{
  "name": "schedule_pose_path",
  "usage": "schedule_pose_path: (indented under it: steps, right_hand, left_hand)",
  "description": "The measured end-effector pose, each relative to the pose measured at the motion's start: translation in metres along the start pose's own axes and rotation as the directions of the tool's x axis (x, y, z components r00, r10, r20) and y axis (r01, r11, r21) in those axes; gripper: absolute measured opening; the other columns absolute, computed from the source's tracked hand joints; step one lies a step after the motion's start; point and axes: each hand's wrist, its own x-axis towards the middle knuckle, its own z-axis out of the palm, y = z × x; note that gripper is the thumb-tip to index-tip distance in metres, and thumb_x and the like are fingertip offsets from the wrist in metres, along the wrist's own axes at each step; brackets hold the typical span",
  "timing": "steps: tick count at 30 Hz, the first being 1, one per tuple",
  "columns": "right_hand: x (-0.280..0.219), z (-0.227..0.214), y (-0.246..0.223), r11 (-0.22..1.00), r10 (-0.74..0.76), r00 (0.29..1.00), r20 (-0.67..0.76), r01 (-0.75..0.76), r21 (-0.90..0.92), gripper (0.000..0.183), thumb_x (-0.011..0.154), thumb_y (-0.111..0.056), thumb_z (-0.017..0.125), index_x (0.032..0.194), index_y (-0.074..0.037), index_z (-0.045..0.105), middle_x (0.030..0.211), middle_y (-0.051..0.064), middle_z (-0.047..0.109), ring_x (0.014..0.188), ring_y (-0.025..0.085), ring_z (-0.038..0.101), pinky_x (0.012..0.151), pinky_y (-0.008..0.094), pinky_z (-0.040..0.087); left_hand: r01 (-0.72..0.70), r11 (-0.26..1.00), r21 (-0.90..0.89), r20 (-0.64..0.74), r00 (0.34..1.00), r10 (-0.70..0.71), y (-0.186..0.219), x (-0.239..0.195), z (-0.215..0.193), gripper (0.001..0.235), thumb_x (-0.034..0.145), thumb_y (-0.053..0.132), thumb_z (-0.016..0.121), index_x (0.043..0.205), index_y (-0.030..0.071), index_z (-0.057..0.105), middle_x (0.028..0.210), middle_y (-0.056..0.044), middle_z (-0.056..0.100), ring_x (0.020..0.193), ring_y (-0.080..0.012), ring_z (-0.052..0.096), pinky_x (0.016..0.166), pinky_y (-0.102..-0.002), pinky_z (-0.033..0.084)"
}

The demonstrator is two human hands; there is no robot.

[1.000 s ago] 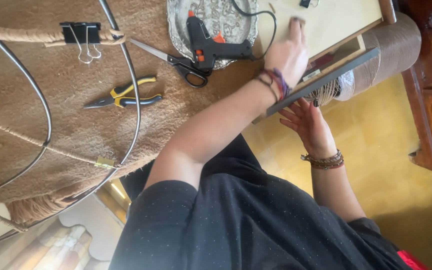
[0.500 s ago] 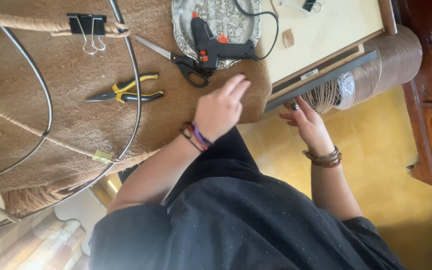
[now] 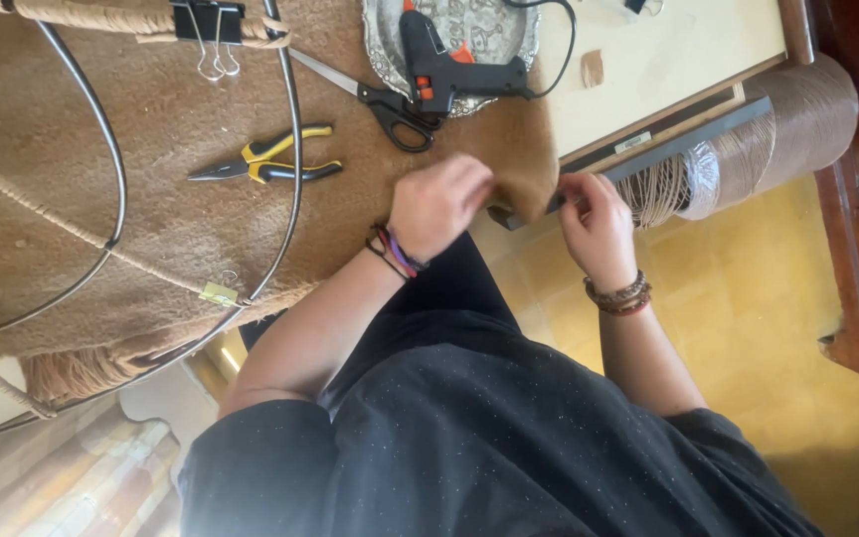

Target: The person wraps a rope around a metal frame, secures it with a hot glue gun, and uses binder clips to hold the rope in place while the glue sets.

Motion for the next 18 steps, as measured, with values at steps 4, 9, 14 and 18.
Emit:
schedule_pose_path:
  steps: [4, 9, 14, 18]
  right_hand:
    - [-0.006, -0.013, -0.009, 0.989, -0.031, 0.999, -0.029, 0.026, -0.146, 0.032, 0.089, 0.001, 0.059, 0.109, -0.016, 0.076, 0.105, 0.003, 0.069, 0.085, 0.030, 0.070, 0.074, 0.041, 0.058]
    - [-0.014, -0.011, -0.025, 0.906, -0.107, 0.987, 0.123, 0.148, -0.398, 0.051, 0.082, -0.002, 0.058, 0.130, -0.016, 0.065, 0.136, 0.003, 0.061, 0.103, 0.035, 0.071, 0.084, 0.046, 0.060]
    - [-0.032, -0.019, -0.032, 0.836, 0.003, 0.976, 0.217, 0.117, -0.536, 0.070, 0.078, -0.007, 0.057, 0.146, -0.022, 0.052, 0.150, -0.002, 0.049, 0.108, 0.033, 0.070, 0.086, 0.046, 0.062]
    - [-0.048, -0.023, -0.015, 0.819, 0.038, 0.978, 0.205, 0.087, -0.567, 0.061, 0.080, -0.012, 0.057, 0.140, -0.025, 0.058, 0.144, -0.007, 0.054, 0.102, 0.031, 0.072, 0.084, 0.044, 0.062]
  left_hand:
    - [0.277, 0.790, -0.547, -0.094, 0.917, -0.387, -0.015, 0.016, -0.024, 0.013, 0.090, 0.019, 0.078, 0.103, 0.020, 0.073, 0.090, 0.002, 0.071, 0.084, -0.0238, 0.074, 0.072, -0.031, 0.059]
    - [0.285, 0.765, -0.577, -0.088, 0.910, -0.405, -0.013, 0.014, -0.026, 0.011, 0.091, 0.020, 0.077, 0.101, 0.020, 0.075, 0.088, 0.004, 0.072, 0.085, -0.0210, 0.075, 0.075, -0.029, 0.059]
    - [0.268, 0.760, -0.592, -0.057, 0.927, -0.371, -0.008, 0.018, -0.039, 0.008, 0.092, 0.018, 0.074, 0.100, 0.017, 0.073, 0.088, -0.003, 0.072, 0.086, -0.0284, 0.074, 0.074, -0.035, 0.060]
    - [0.271, 0.774, -0.572, -0.044, 0.932, -0.359, -0.006, 0.020, -0.040, 0.008, 0.092, 0.019, 0.075, 0.100, 0.017, 0.073, 0.089, -0.001, 0.072, 0.087, -0.0278, 0.074, 0.074, -0.035, 0.060]
